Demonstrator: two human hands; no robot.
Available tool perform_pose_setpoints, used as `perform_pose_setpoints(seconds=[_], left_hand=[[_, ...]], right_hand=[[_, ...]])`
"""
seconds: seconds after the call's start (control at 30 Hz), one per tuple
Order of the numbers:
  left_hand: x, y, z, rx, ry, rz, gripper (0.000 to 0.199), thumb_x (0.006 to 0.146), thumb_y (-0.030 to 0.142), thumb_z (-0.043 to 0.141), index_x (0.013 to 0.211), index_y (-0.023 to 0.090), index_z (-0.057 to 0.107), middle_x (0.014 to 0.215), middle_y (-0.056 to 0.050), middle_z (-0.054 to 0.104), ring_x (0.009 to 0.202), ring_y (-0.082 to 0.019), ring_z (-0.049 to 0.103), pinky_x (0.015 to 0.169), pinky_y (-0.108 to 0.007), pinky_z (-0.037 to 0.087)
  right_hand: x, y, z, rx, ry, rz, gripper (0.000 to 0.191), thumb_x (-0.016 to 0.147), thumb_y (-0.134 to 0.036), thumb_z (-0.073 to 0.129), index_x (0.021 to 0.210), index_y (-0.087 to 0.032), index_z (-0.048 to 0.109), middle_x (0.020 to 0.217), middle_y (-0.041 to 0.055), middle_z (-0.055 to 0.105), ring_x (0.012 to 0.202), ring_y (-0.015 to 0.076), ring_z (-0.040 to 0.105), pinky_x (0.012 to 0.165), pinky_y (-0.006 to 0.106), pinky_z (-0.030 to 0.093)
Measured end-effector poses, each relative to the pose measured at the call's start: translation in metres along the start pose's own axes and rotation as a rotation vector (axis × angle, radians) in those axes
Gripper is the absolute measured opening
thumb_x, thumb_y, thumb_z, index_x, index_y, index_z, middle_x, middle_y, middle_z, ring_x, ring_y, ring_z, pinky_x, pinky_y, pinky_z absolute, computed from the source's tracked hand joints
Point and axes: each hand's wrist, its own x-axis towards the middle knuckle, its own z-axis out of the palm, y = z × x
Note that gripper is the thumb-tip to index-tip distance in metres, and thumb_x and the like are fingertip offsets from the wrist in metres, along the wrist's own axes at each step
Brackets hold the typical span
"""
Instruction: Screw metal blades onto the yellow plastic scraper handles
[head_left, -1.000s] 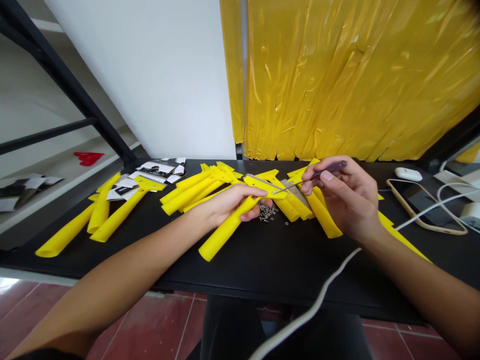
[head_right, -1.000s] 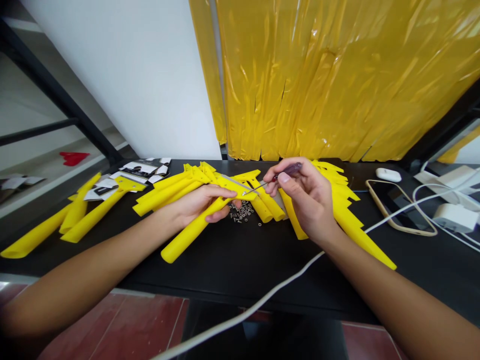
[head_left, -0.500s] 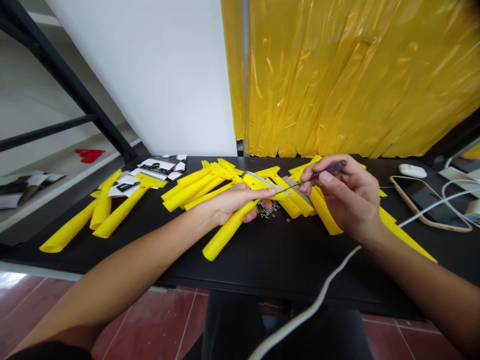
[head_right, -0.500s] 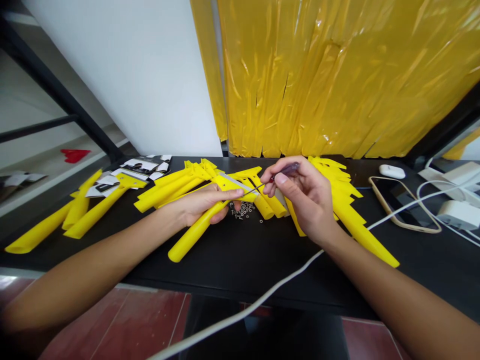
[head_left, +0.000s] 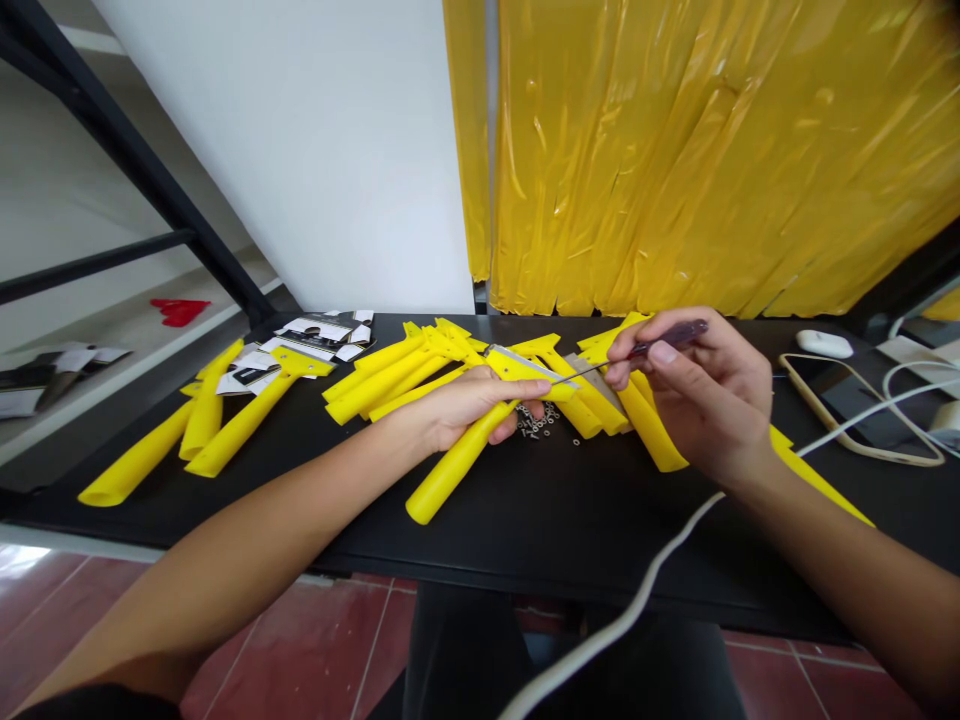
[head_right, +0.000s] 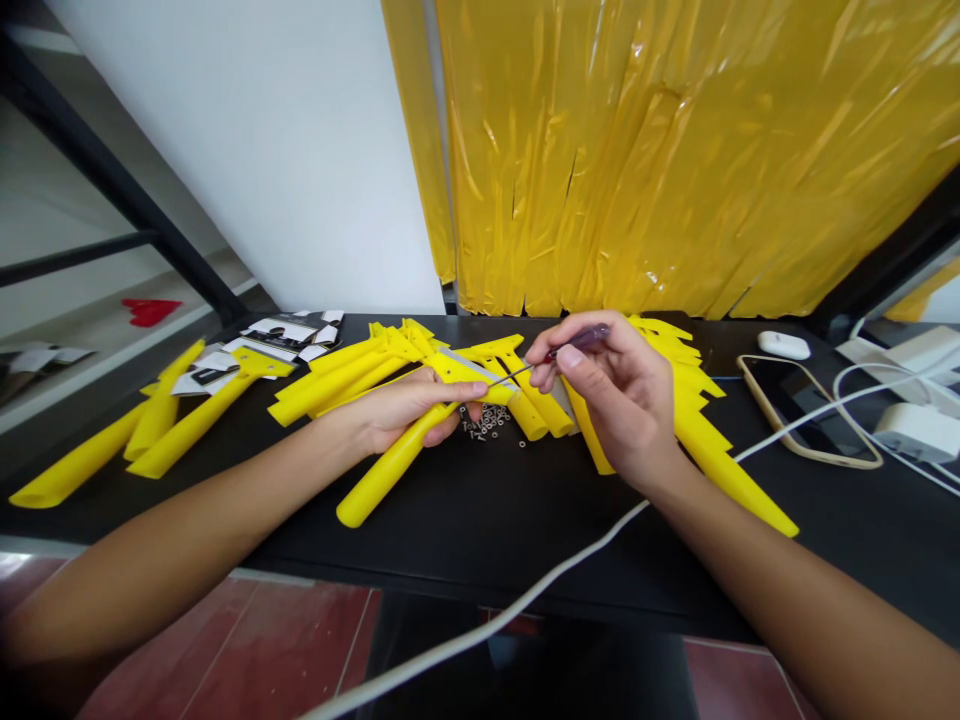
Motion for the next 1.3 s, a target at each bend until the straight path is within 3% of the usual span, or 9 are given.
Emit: perform_pose_setpoints(seconds=[0.3,0.93,1.17,1.3], left_hand=[[-0.001,0.001,0.001,-0.017,-0.016,0.022,0.029,0.087,0.031,0.077,0.109,0.013,0.074,0.076,-0.003,0.070,0.037,-0.005,0.052,0.033,-0.020,0.032],[-0.005,0.003,0.005,0.085,0.060,0.077,0.022,0.087,0.030,0.076,0.099,0.012,0.074,0.079,-0.003,0.073,0.037,-0.004,0.049,0.036,-0.022,0.030],[-0.011,0.012,0.011,0.059,0.204,0.064,0.012,0.087,0.023,0.073,0.086,0.012,0.072,0.054,0.001,0.064,0.037,-0.006,0.048,0.040,-0.021,0.035],[-0.012,0.012,0.010,0.125,0.214,0.117,0.016,0.086,0.024,0.075,0.077,0.010,0.071,0.052,-0.002,0.064,0.041,-0.008,0.052,0.042,-0.020,0.041]], right_hand=[[-0.003,0.001,0.001,-0.031,-0.025,0.005,0.011,0.095,-0.019,0.069,0.105,-0.022,0.072,0.099,0.0067,0.074,0.080,0.0186,0.069,0.077,0.037,0.057],[-0.010,-0.008,0.008,-0.281,-0.067,-0.067,0.014,0.098,-0.018,0.066,0.108,-0.026,0.072,0.100,0.0051,0.074,0.085,0.0185,0.071,0.077,0.036,0.061],[-0.015,-0.005,0.003,-0.547,-0.176,-0.212,0.025,0.093,-0.014,0.071,0.114,-0.029,0.072,0.108,0.0054,0.078,0.097,0.0237,0.075,0.088,0.045,0.061],[-0.014,-0.006,0.006,-0.675,-0.134,-0.256,0.023,0.091,-0.016,0.076,0.110,-0.029,0.072,0.102,0.0046,0.081,0.096,0.0242,0.077,0.088,0.043,0.062]])
